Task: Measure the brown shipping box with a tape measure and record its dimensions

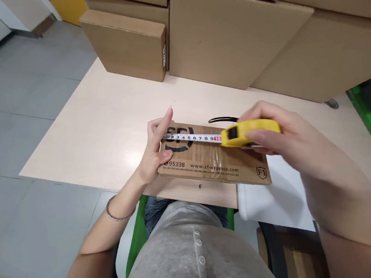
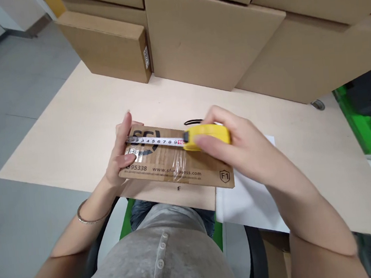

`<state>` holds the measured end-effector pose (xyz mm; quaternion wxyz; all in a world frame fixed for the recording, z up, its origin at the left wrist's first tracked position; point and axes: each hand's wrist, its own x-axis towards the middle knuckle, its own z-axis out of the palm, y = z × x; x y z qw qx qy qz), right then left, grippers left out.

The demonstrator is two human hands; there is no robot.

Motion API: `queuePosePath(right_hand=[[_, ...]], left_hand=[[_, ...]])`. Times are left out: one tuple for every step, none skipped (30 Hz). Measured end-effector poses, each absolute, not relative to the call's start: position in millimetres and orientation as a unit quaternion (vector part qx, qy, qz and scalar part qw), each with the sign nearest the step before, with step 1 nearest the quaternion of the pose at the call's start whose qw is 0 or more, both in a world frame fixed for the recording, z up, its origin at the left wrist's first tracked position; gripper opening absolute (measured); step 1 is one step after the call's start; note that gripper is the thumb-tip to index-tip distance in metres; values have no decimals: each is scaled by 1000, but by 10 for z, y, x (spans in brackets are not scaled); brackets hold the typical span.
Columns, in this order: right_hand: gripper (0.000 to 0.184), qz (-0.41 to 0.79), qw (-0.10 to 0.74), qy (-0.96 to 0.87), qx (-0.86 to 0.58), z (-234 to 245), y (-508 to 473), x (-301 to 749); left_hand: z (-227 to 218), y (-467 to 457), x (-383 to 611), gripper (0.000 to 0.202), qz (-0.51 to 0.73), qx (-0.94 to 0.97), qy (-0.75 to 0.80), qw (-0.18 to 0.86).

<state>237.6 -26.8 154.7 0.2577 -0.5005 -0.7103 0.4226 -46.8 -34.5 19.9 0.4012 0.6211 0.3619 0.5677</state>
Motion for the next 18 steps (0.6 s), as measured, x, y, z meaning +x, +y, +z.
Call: queuePosePath(right_hand=[[30, 426, 276, -696, -507, 1526, -311, 2540], [28, 434, 293, -679, -515, 1502, -349, 2696], [27, 441, 311, -660, -523, 1474, -381, 2839], [26, 448, 330, -638, -532, 1444, -407, 2966], [26, 452, 348, -616, -544, 1411, -428, 3074], [26, 452, 366, -594, -556, 1376, -442, 3160], [28, 453, 381, -575, -564, 1339, -453, 3225], [30, 455, 392, -562, -568, 1302, -462, 3269], [32, 462, 397, -553, -569, 1266, -471, 3294], [33, 471, 397, -549, -565, 1234, -481, 3302], [34, 481, 394, -550, -558, 1206, -495, 3299], [34, 487, 391, -552, -553, 1184, -511, 3286], [33, 488, 388, -554, -551, 1169, -529, 3269], [31, 488, 386, -554, -553, 1159, -548, 3250], [31, 485, 384, -552, -559, 1154, -564, 3233], [30, 484, 381, -548, -566, 1153, -576, 3219], [30, 485, 378, -543, -572, 1153, -582, 3209], [31, 488, 376, -538, -575, 1154, -583, 3202]], left_hand=[[199, -338, -485, 83, 559, 633, 362, 395], [197, -335, -499, 82, 554, 641, 361, 390], [193, -335, -510, 81, 552, 646, 359, 385], [186, -338, -516, 80, 554, 647, 358, 382], [178, -342, -517, 80, 559, 645, 355, 381], [169, -346, -513, 79, 566, 641, 353, 380], [160, -350, -506, 78, 574, 634, 352, 381], [152, -354, -495, 78, 581, 626, 351, 384], [145, -357, -483, 79, 587, 618, 351, 387], [139, -359, -470, 80, 592, 610, 354, 391], [135, -360, -458, 81, 595, 602, 357, 395], [133, -362, -448, 83, 598, 595, 361, 398], [132, -363, -439, 84, 598, 591, 363, 401], [133, -365, -433, 85, 599, 587, 365, 403], [136, -368, -427, 85, 600, 584, 367, 405], [140, -371, -423, 86, 600, 582, 368, 407], [144, -375, -420, 86, 601, 580, 370, 407], [149, -378, -418, 85, 601, 578, 372, 407]])
